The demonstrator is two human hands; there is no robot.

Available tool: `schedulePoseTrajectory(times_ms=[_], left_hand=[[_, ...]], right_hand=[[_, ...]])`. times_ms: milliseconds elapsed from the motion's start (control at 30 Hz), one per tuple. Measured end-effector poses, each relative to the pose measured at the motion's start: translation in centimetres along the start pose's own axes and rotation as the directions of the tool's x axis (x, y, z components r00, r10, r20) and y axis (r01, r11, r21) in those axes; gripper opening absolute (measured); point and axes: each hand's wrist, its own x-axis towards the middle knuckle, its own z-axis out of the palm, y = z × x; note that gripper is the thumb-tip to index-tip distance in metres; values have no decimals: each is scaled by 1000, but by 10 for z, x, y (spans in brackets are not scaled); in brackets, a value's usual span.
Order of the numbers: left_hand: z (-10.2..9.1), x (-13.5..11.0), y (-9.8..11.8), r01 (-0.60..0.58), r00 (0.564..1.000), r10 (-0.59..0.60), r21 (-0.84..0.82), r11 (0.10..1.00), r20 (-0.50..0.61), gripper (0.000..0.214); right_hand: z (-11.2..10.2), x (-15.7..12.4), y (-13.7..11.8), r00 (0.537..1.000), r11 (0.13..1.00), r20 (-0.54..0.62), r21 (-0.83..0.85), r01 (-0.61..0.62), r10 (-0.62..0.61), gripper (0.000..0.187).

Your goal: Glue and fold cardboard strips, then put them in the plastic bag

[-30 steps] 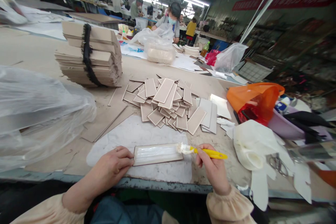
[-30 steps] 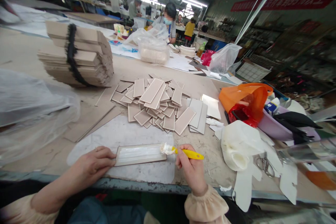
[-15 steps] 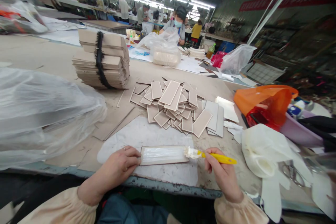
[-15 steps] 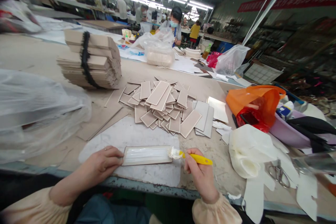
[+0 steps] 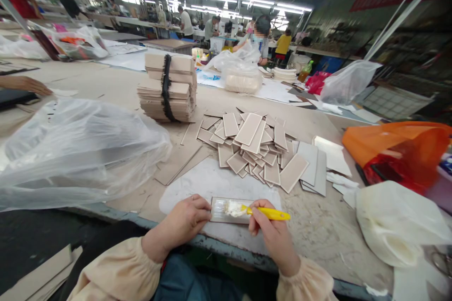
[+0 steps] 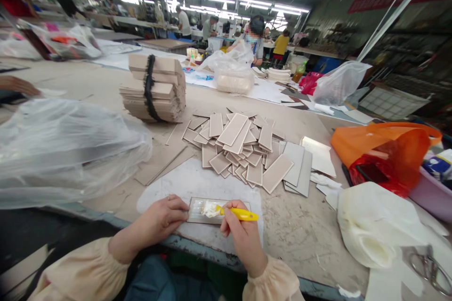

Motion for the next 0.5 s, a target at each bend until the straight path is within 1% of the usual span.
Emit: schedulePoseTrajectory(times_ms=[67, 167, 300, 400, 500], left_hand=[[0, 0, 0, 2, 1000, -2, -6, 1000, 2, 20], [1, 0, -1, 10, 1000, -10, 1, 1000, 17, 19], [3, -1, -1, 18, 1000, -18, -4, 1000, 22, 19], [3, -1, -2, 20, 1000, -19, -23, 1000, 23, 19], [2, -1, -1, 22, 1000, -22, -16, 1000, 18, 19]], right_hand=[[7, 4, 1, 1000, 1000, 6, 1, 1, -1, 37], [15, 10, 2, 999, 1000, 50, -4, 8, -7, 35], [22, 16, 4, 997, 998, 80, -64, -8, 13, 36], [17, 16, 3, 997, 992, 69, -124, -24, 32, 36], [1, 10, -2, 1000, 983, 23, -181, -14, 19, 34]])
